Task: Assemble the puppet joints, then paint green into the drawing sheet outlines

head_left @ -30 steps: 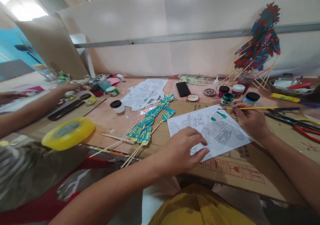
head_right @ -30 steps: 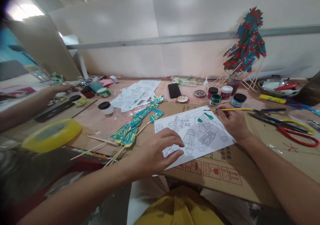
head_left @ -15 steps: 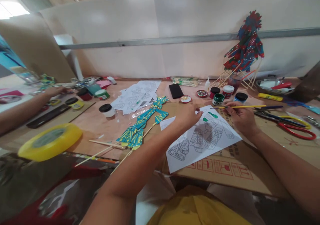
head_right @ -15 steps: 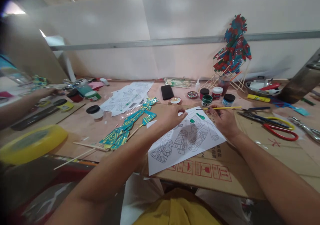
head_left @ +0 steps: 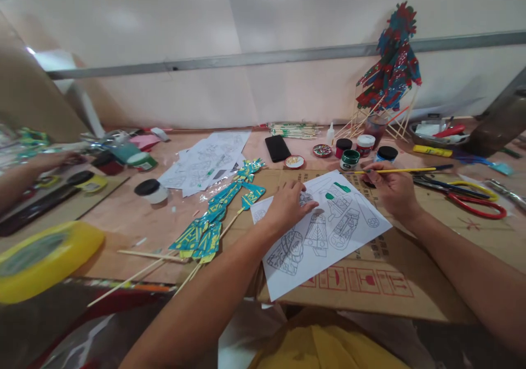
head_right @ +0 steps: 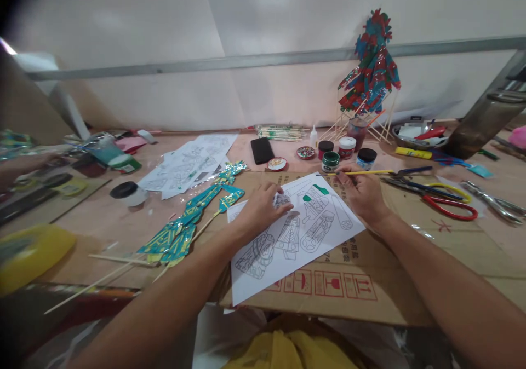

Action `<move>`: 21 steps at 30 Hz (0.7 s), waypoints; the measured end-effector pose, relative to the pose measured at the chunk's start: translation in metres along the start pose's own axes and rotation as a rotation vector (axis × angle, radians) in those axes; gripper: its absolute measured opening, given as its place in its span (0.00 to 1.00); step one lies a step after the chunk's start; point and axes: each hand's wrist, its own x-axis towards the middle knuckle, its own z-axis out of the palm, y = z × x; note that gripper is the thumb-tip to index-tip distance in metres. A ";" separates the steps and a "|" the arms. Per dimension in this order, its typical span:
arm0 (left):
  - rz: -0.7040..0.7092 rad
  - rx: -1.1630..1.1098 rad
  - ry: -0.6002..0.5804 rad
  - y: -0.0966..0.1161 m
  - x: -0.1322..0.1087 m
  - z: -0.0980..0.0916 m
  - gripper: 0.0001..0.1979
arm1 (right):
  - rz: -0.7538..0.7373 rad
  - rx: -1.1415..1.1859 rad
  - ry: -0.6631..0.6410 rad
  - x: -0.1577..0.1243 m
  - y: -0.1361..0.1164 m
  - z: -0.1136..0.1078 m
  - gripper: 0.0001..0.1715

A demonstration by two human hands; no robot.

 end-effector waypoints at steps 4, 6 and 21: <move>0.022 0.075 -0.016 -0.002 0.000 0.006 0.15 | 0.000 0.032 0.075 0.005 0.004 -0.005 0.13; 0.029 0.108 -0.008 -0.002 0.000 0.008 0.14 | 0.013 0.055 0.109 0.010 0.006 -0.008 0.14; 0.045 0.141 -0.025 -0.003 0.001 0.006 0.14 | -0.207 -0.545 -0.049 0.070 0.015 0.008 0.12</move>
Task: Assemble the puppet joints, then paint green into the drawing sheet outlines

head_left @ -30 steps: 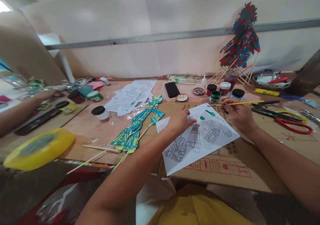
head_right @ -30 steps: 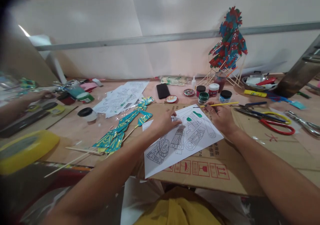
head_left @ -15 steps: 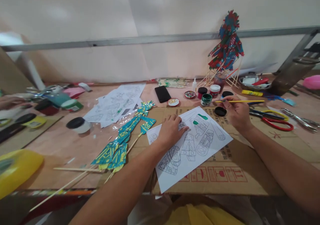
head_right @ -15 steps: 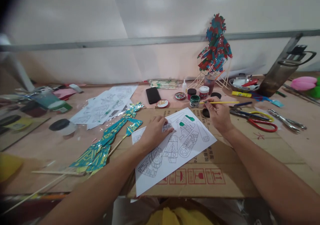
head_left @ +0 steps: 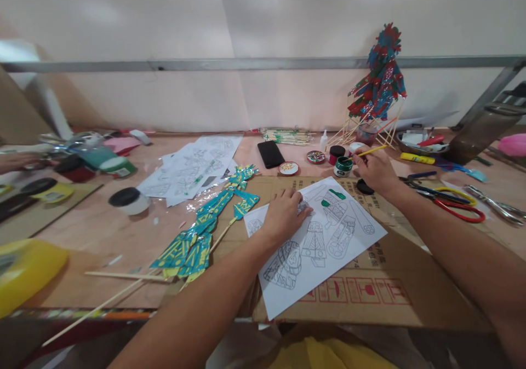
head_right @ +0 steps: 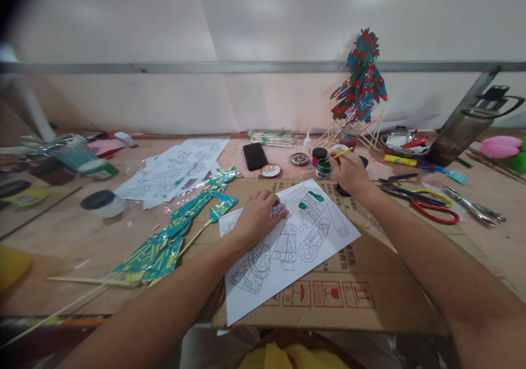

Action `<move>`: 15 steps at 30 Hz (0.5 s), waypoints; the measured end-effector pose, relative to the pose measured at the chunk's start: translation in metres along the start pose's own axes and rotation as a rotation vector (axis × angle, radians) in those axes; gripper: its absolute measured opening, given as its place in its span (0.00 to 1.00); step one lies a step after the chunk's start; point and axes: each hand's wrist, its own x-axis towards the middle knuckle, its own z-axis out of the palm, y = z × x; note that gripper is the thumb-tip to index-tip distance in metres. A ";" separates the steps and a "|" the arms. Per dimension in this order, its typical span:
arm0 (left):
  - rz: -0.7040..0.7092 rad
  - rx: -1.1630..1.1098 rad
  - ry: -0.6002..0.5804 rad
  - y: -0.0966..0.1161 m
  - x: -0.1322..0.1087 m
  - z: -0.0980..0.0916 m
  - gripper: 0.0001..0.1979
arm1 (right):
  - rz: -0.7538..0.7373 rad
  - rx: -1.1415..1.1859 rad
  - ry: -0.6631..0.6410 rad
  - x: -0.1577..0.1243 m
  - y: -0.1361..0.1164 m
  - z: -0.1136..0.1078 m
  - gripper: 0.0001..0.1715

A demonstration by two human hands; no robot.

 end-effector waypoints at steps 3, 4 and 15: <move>0.000 -0.012 -0.006 -0.001 0.001 -0.002 0.14 | 0.012 -0.007 -0.032 0.003 0.003 0.006 0.13; -0.002 -0.016 -0.008 -0.001 0.001 -0.002 0.14 | 0.023 -0.006 -0.035 0.003 0.004 0.008 0.13; -0.023 -0.042 -0.028 0.000 0.001 -0.005 0.13 | 0.062 -0.021 0.009 0.002 0.010 0.004 0.13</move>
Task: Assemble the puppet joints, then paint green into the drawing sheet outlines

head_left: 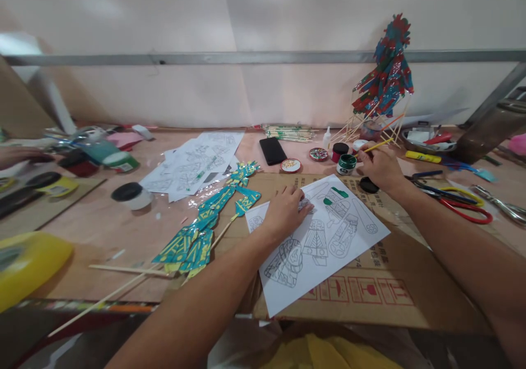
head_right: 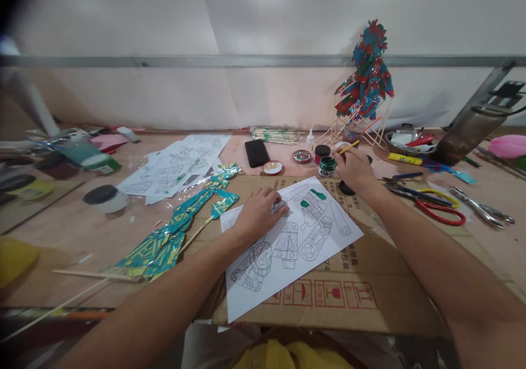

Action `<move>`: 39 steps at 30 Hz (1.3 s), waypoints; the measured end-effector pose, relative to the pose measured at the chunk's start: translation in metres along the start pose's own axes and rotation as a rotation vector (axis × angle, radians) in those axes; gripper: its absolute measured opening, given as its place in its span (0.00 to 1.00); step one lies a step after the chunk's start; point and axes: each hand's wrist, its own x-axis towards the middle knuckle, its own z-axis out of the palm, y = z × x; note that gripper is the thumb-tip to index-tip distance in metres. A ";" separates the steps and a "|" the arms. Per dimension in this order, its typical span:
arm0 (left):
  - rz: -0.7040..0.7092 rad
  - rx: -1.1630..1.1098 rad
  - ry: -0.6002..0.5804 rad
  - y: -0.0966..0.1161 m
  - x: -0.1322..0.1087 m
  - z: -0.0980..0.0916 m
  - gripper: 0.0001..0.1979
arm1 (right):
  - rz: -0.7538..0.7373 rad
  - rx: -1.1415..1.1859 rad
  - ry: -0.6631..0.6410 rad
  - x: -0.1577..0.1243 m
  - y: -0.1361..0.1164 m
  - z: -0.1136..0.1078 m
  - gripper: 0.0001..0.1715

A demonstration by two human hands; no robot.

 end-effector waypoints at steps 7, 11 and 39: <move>0.002 -0.022 0.014 -0.002 0.001 0.004 0.13 | 0.194 0.271 0.166 -0.013 -0.020 -0.022 0.15; 0.015 -0.010 0.027 -0.004 0.001 0.006 0.13 | 0.297 0.649 0.093 -0.029 -0.042 -0.027 0.17; 0.015 0.035 0.020 -0.002 0.001 0.006 0.17 | 0.069 0.451 -0.153 -0.077 -0.056 -0.043 0.16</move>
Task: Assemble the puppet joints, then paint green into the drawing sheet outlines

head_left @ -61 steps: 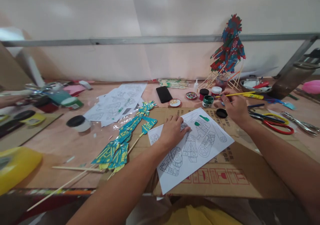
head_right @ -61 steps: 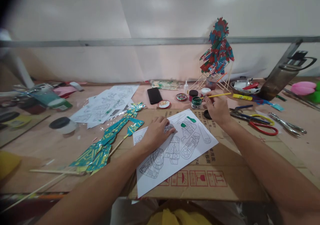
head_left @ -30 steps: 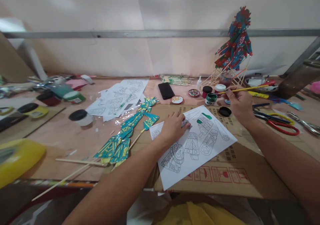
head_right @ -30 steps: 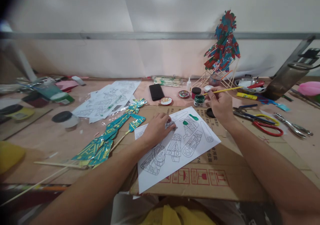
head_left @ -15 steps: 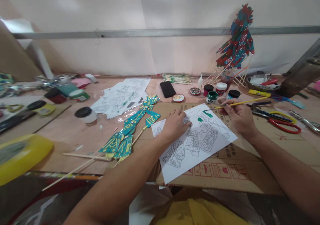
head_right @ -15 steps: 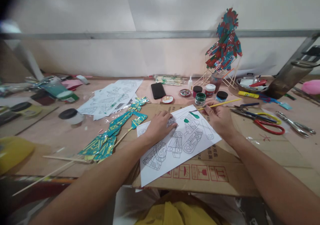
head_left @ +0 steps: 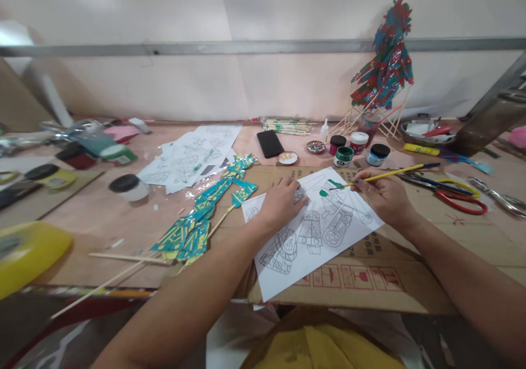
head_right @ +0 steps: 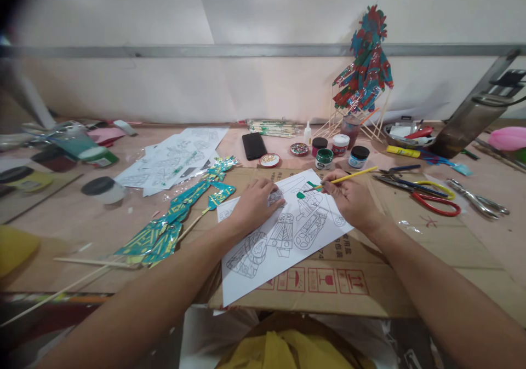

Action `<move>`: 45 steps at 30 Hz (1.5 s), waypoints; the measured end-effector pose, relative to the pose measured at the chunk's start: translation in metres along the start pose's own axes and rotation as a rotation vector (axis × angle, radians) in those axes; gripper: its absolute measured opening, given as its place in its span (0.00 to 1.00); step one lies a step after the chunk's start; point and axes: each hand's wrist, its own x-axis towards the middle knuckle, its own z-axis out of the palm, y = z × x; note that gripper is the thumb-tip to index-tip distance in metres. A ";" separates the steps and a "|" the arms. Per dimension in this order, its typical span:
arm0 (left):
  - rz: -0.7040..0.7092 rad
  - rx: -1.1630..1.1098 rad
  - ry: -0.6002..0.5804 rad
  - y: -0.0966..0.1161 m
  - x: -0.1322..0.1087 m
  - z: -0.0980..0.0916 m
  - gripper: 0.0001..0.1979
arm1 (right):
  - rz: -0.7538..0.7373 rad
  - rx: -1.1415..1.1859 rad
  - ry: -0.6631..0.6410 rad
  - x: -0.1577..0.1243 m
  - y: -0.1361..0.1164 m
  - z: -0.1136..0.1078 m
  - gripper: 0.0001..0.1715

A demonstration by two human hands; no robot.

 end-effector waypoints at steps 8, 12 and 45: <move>-0.009 -0.006 0.005 -0.002 0.001 0.002 0.15 | -0.131 -0.206 -0.043 0.002 0.008 -0.008 0.14; 0.000 -0.014 0.029 -0.003 0.001 0.004 0.13 | -0.191 -0.252 -0.098 0.005 0.016 -0.012 0.13; 0.013 -0.031 0.044 -0.005 0.003 0.006 0.13 | -0.144 -0.236 -0.088 -0.007 0.021 -0.009 0.13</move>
